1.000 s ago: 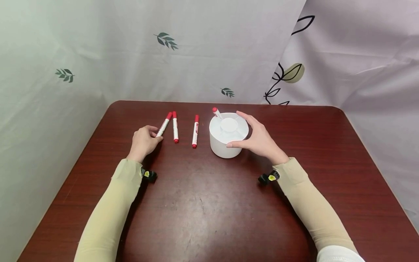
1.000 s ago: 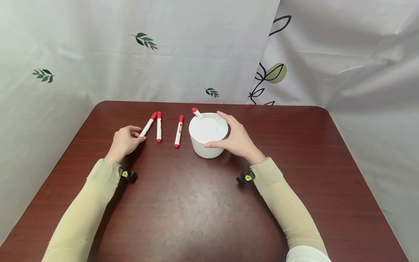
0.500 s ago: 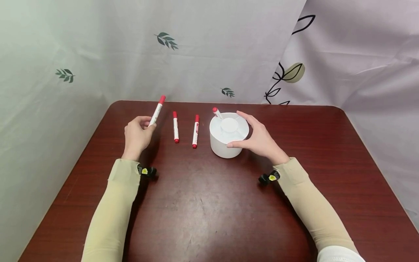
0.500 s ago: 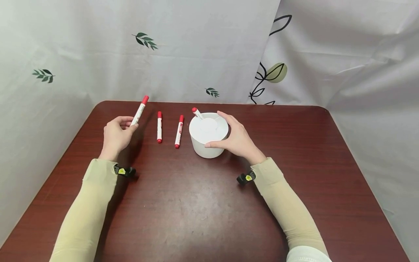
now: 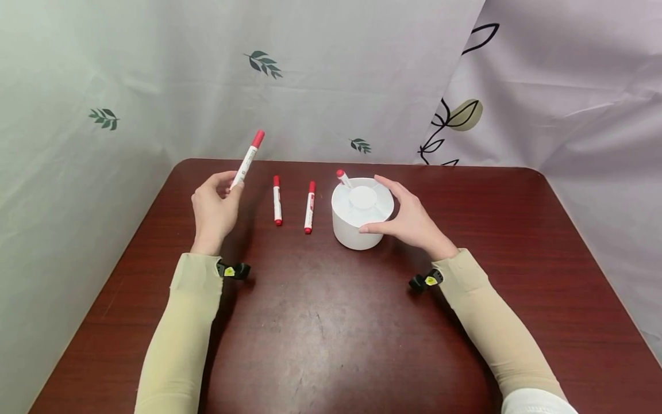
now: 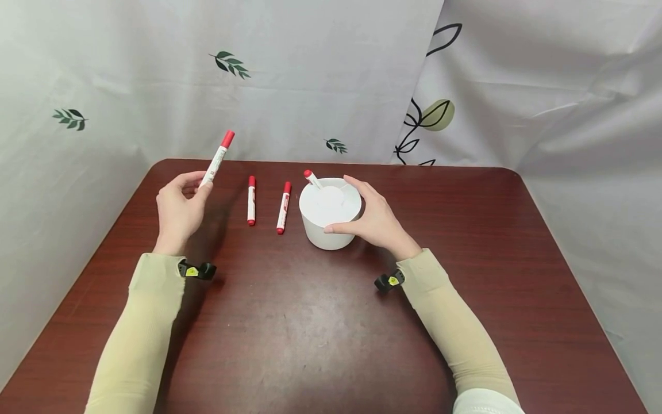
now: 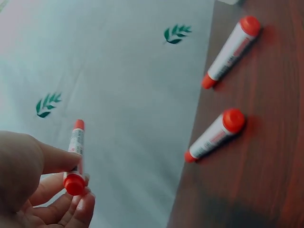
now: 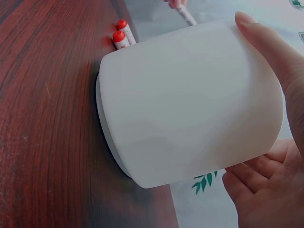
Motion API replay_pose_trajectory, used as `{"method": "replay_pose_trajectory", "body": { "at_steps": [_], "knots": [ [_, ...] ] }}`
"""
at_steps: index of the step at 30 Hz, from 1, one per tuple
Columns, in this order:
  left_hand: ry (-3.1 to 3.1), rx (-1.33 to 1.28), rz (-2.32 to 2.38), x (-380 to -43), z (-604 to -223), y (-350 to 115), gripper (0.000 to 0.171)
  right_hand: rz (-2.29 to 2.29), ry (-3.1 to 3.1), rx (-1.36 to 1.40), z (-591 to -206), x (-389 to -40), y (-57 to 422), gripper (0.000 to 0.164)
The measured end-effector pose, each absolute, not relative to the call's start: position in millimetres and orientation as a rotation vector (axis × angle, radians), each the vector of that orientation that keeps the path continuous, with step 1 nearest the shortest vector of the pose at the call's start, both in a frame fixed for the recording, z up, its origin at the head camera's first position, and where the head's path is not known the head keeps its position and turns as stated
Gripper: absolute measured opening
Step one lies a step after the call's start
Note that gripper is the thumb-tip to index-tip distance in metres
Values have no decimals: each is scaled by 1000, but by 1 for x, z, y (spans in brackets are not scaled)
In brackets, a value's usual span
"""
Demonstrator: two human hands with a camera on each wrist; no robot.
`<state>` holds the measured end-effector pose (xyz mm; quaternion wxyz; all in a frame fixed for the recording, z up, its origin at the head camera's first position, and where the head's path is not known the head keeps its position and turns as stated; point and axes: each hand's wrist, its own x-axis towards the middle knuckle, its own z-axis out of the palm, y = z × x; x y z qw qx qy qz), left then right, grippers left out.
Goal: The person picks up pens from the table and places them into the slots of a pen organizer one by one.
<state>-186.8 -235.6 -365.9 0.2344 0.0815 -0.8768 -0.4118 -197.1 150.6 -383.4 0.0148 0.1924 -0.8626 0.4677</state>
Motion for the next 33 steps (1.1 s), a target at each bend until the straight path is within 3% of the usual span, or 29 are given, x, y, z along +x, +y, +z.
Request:
{"method": "replay_pose_trajectory", "body": {
  "at_steps": [15, 22, 33],
  "knots": [
    [-2159, 69, -1284, -178, -344, -218, 27, 1464, -2693, 582, -383, -197, 151, 107],
    [-2024, -1, -1456, -157, -314, -189, 25, 1468, -2690, 584, -384, -198, 150, 107],
    [-1769, -224, -1705, -163, -324, -181, 27, 1454, -2696, 583, -384, -198, 151, 107]
  ]
}}
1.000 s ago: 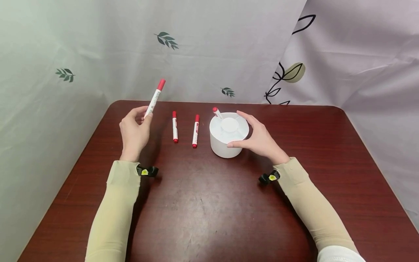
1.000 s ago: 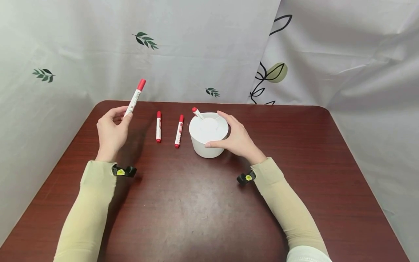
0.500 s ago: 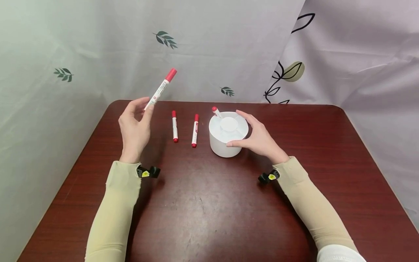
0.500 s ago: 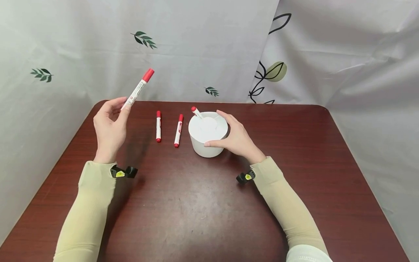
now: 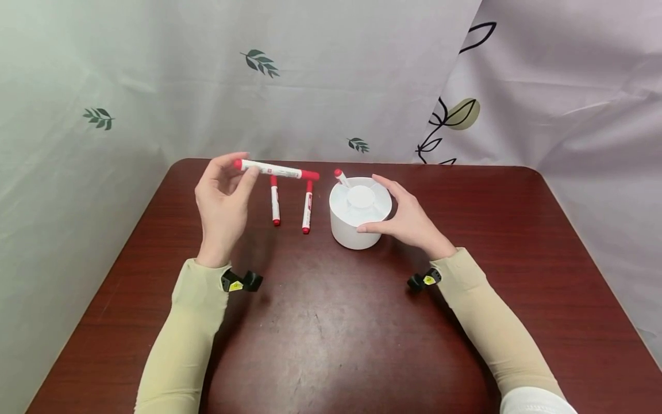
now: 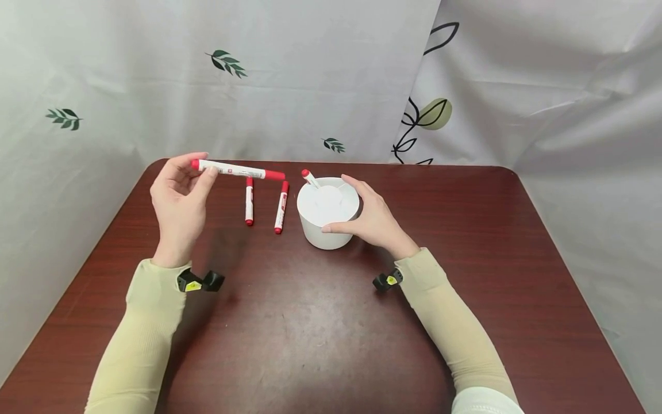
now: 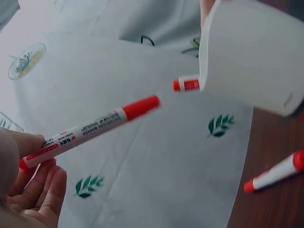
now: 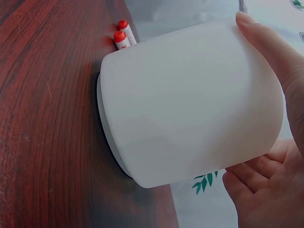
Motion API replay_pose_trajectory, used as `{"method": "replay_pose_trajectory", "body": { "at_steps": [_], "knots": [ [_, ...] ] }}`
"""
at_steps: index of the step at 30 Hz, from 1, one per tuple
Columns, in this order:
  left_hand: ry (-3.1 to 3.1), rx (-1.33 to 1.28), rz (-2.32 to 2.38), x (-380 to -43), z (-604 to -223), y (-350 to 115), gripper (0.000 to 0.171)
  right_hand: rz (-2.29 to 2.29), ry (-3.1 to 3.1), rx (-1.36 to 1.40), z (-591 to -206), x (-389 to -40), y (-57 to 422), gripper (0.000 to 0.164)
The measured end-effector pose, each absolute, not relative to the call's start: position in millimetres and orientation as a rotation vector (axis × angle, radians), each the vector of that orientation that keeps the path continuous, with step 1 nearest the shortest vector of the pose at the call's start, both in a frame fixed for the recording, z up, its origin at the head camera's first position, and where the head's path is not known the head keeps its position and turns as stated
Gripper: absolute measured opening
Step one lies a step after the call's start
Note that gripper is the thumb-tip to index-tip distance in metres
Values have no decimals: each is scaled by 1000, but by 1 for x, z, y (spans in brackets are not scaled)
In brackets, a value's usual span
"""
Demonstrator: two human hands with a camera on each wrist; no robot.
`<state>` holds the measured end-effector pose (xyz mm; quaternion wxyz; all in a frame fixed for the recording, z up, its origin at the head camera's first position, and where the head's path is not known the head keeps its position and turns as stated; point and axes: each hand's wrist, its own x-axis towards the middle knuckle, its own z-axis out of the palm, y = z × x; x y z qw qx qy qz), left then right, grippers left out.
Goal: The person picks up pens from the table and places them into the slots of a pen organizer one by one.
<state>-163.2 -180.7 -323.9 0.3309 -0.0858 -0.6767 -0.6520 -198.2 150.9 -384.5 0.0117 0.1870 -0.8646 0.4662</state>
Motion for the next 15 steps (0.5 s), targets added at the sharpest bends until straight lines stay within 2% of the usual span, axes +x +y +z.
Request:
{"method": "replay_pose_trajectory", "body": {
  "at_steps": [6, 15],
  "knots": [
    [-1706, -365, -1776, -157, -319, -166, 30, 1452, -2697, 586, -384, -198, 151, 107],
    [-1702, -441, -1837, -158, -320, -143, 31, 1445, -2695, 600, -383, -197, 151, 107]
  ]
}}
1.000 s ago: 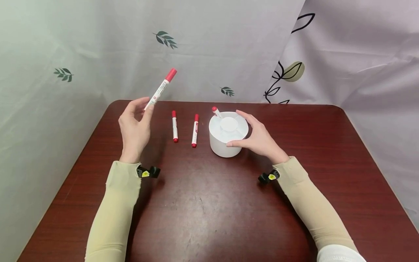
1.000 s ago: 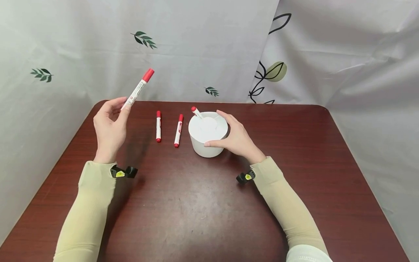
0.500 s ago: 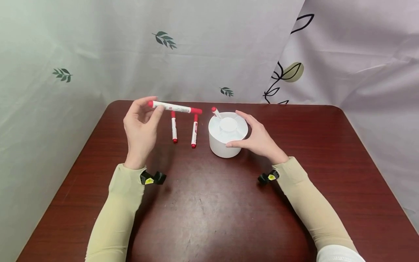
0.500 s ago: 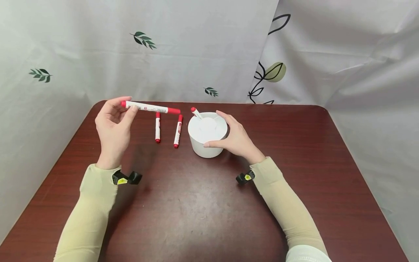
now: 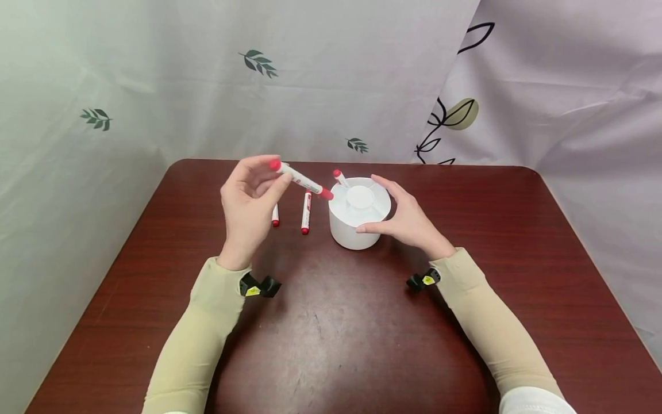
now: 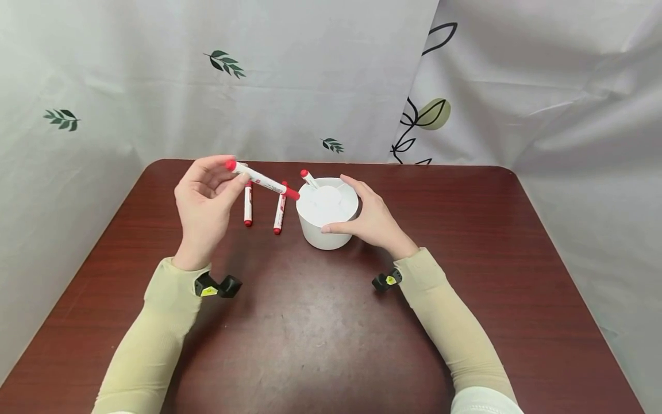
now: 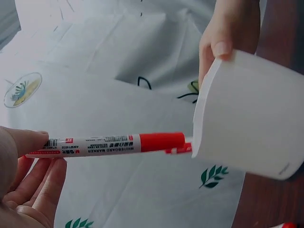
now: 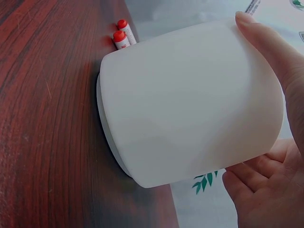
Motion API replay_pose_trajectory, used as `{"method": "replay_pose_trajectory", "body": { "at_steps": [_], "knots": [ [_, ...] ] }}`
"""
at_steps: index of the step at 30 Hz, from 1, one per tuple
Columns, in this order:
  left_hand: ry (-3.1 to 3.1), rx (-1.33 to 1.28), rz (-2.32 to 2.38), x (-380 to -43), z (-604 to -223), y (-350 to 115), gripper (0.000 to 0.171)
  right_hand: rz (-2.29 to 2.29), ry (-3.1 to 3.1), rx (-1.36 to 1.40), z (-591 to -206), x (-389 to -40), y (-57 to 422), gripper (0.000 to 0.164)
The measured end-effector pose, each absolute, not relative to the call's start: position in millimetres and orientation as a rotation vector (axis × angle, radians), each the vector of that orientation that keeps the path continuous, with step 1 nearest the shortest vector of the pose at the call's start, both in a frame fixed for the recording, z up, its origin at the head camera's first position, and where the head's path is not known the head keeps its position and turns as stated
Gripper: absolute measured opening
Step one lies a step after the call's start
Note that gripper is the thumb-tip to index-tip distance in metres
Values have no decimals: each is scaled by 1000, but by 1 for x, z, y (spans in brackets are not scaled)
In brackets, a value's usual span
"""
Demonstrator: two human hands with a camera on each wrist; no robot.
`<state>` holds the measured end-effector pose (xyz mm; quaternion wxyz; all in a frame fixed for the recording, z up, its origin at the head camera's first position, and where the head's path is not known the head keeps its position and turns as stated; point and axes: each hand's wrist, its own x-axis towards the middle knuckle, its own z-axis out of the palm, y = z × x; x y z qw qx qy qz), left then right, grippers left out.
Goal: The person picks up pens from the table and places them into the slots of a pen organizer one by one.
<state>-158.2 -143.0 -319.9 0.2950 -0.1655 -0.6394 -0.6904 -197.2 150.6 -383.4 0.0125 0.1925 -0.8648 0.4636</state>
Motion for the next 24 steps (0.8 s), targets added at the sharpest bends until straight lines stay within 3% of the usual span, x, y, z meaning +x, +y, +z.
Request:
{"method": "replay_pose_trajectory", "body": {
  "at_steps": [9, 24],
  "knots": [
    [-1739, -519, -1818, -171, -327, -126, 32, 1444, -2691, 597, -385, -198, 150, 106],
    [-2010, -433, -1821, -180, -350, -98, 32, 1461, -2689, 595, -384, -198, 151, 107]
  ]
}}
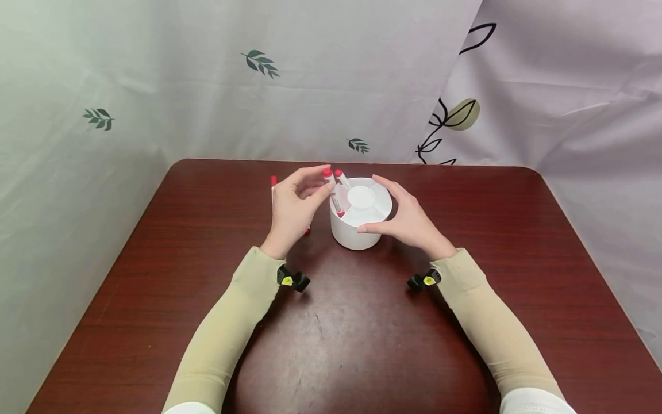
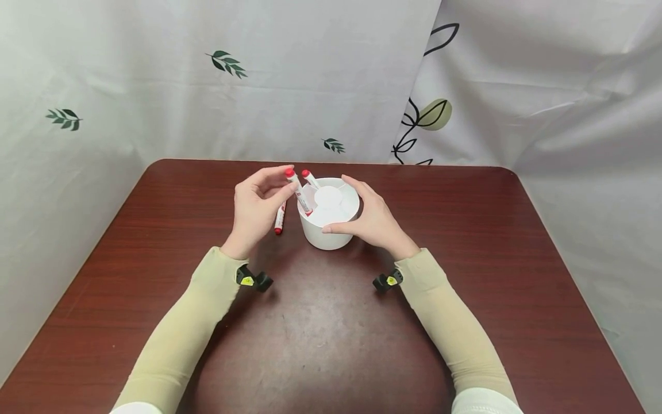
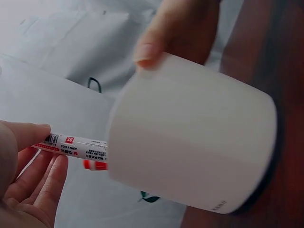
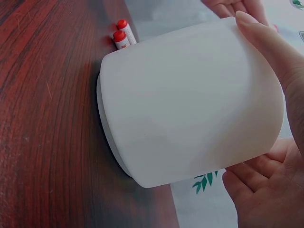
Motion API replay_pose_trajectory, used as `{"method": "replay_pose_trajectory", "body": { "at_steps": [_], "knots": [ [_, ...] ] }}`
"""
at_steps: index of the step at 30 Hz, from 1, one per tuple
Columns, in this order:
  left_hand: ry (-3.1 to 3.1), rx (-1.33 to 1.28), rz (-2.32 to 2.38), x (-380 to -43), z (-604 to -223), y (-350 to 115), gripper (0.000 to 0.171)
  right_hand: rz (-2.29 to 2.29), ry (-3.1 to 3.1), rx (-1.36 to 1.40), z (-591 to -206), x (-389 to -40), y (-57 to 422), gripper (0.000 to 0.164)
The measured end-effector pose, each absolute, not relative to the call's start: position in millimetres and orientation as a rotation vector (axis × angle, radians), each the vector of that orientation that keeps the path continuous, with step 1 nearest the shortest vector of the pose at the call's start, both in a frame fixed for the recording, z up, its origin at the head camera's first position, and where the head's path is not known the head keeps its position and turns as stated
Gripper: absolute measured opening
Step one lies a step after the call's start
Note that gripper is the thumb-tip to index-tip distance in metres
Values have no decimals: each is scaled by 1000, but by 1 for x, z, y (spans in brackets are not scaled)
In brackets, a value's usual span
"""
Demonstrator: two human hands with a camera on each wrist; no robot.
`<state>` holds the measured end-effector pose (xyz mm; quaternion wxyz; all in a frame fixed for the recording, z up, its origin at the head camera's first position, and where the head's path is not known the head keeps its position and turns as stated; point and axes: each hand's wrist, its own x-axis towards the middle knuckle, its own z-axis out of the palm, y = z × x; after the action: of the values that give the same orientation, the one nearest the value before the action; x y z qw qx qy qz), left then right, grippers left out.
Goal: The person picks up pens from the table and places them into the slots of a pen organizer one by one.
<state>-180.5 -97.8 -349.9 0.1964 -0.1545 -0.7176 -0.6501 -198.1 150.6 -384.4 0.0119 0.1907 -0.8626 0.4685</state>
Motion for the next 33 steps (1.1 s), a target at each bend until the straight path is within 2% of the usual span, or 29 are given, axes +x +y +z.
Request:
{"method": "replay_pose_trajectory", "body": {
  "at_steps": [14, 33],
  "knots": [
    [-2109, -422, -1762, -191, -373, -98, 25, 1450, -2693, 593, -383, -197, 152, 107],
    [-2223, -316, -1707, -205, -381, -97, 25, 1472, -2672, 599, -384, -198, 149, 108]
  ]
}}
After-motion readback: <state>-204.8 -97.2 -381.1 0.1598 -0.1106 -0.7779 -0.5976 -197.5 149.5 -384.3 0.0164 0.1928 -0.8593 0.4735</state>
